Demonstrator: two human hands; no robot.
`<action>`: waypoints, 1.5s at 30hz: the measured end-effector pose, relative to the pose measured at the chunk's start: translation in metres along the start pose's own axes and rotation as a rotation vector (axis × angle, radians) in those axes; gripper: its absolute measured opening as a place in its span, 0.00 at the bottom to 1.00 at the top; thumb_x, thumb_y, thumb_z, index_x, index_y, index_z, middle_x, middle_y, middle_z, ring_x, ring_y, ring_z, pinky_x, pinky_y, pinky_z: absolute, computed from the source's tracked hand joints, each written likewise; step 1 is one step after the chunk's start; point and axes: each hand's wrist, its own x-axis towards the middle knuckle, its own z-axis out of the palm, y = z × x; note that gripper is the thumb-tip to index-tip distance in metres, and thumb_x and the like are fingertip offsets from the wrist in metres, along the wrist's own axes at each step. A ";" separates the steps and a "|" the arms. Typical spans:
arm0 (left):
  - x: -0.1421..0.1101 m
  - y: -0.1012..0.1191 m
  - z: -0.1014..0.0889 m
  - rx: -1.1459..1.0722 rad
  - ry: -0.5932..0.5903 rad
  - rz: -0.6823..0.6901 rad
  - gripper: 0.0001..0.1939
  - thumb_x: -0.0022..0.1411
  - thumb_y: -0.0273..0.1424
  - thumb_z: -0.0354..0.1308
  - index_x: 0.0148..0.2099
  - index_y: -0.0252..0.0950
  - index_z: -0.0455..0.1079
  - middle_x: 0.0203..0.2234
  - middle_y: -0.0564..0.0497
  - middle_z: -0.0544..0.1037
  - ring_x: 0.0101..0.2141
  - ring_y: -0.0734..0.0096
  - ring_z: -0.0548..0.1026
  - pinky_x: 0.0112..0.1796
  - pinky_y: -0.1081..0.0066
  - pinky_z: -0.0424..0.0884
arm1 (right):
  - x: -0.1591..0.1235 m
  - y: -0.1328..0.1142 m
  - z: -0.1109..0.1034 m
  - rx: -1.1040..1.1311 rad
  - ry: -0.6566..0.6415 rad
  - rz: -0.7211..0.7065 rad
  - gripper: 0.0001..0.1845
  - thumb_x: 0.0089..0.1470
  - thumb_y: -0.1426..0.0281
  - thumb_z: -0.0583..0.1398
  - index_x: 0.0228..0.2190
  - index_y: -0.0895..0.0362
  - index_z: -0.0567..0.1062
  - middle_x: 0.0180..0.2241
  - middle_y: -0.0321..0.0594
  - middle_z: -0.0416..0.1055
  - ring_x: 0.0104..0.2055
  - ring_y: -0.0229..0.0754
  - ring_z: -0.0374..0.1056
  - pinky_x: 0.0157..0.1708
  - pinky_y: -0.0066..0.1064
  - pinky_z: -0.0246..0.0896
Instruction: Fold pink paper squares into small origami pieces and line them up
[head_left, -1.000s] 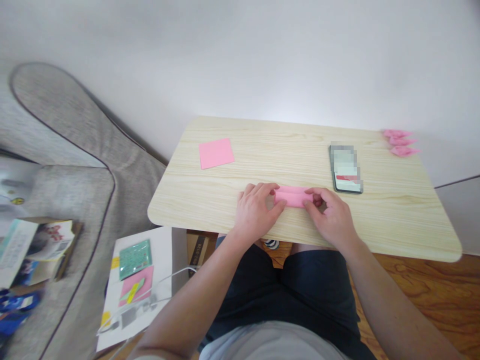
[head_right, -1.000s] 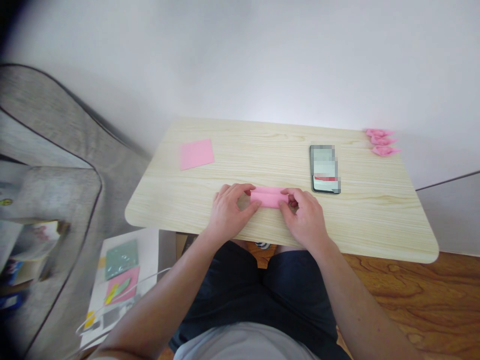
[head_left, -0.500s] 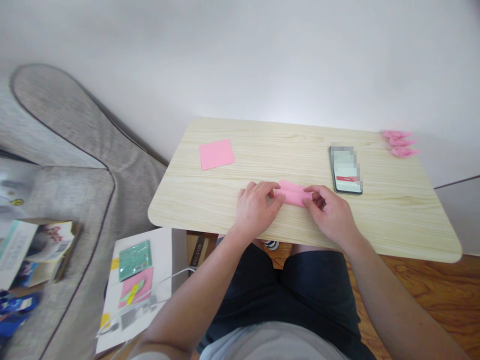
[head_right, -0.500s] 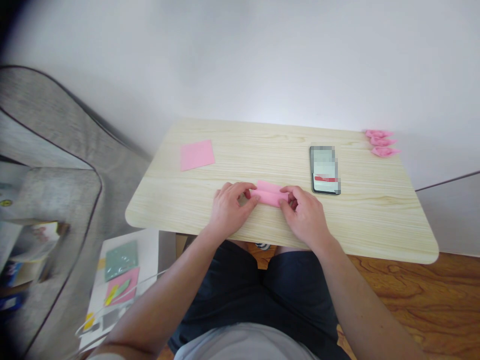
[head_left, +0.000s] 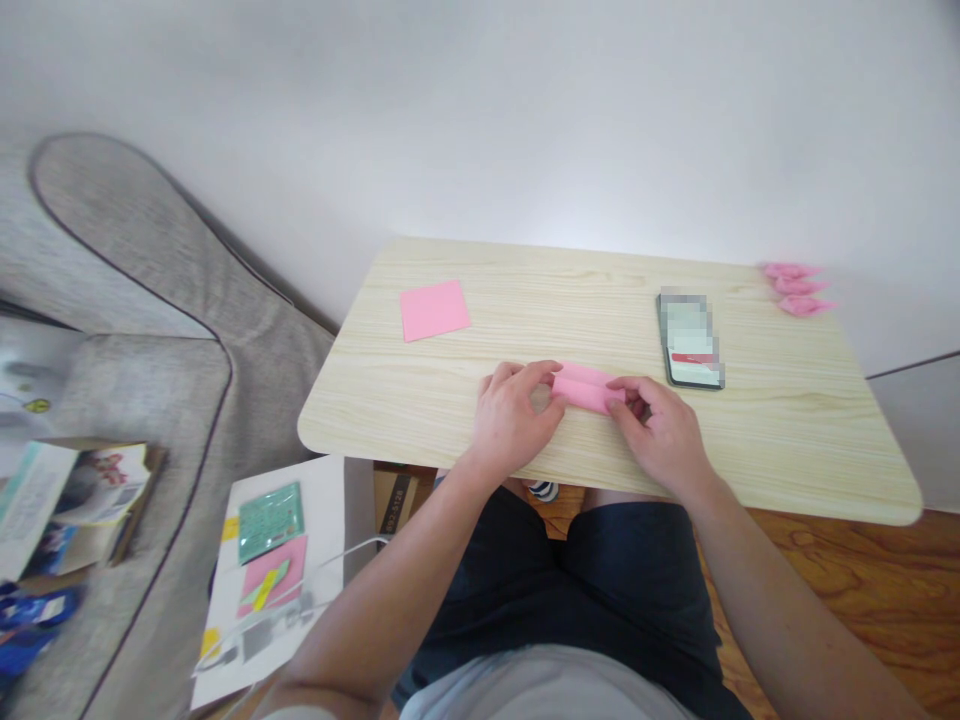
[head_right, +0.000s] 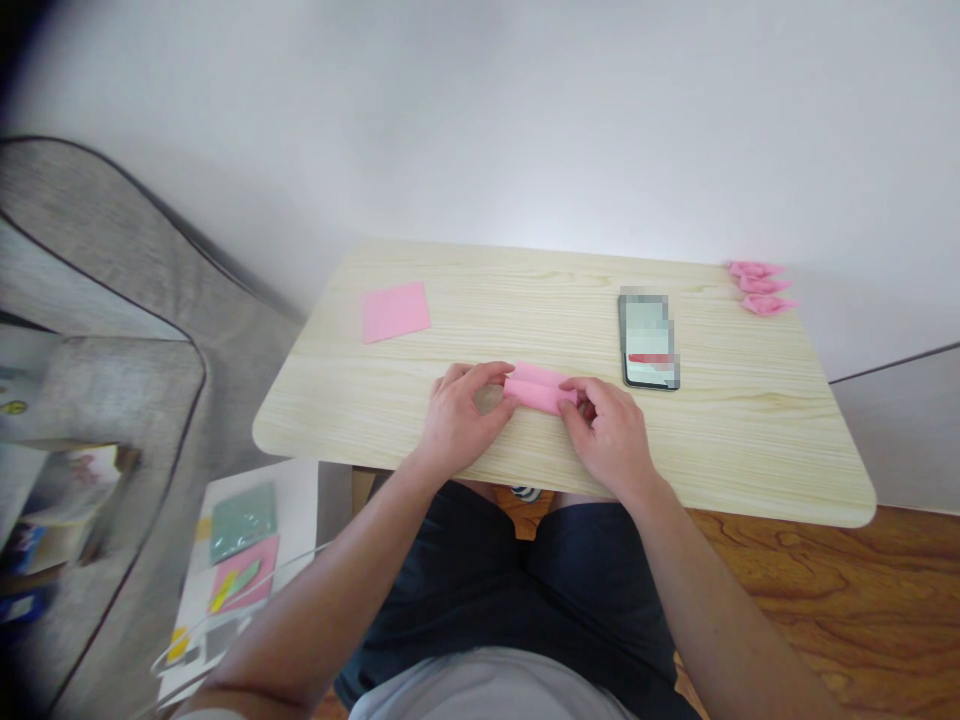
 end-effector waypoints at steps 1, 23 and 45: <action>0.000 -0.001 0.000 -0.001 0.000 0.000 0.18 0.66 0.33 0.63 0.58 0.47 0.74 0.47 0.56 0.84 0.53 0.59 0.74 0.57 0.54 0.66 | 0.000 0.000 0.000 0.006 0.003 0.002 0.11 0.63 0.62 0.62 0.45 0.50 0.79 0.33 0.37 0.76 0.33 0.43 0.70 0.37 0.37 0.64; -0.005 -0.008 0.000 -0.068 0.014 0.099 0.11 0.60 0.23 0.62 0.41 0.45 0.79 0.41 0.57 0.85 0.48 0.61 0.75 0.54 0.56 0.66 | -0.002 0.002 0.000 0.142 0.134 -0.146 0.10 0.56 0.78 0.61 0.34 0.52 0.79 0.38 0.38 0.76 0.41 0.44 0.73 0.42 0.38 0.68; -0.006 -0.012 -0.020 0.056 -0.098 0.262 0.14 0.63 0.24 0.59 0.48 0.44 0.79 0.50 0.52 0.82 0.53 0.59 0.72 0.56 0.56 0.64 | -0.008 -0.006 -0.011 0.247 -0.134 -0.240 0.05 0.64 0.65 0.63 0.40 0.46 0.81 0.43 0.40 0.80 0.49 0.51 0.75 0.54 0.50 0.69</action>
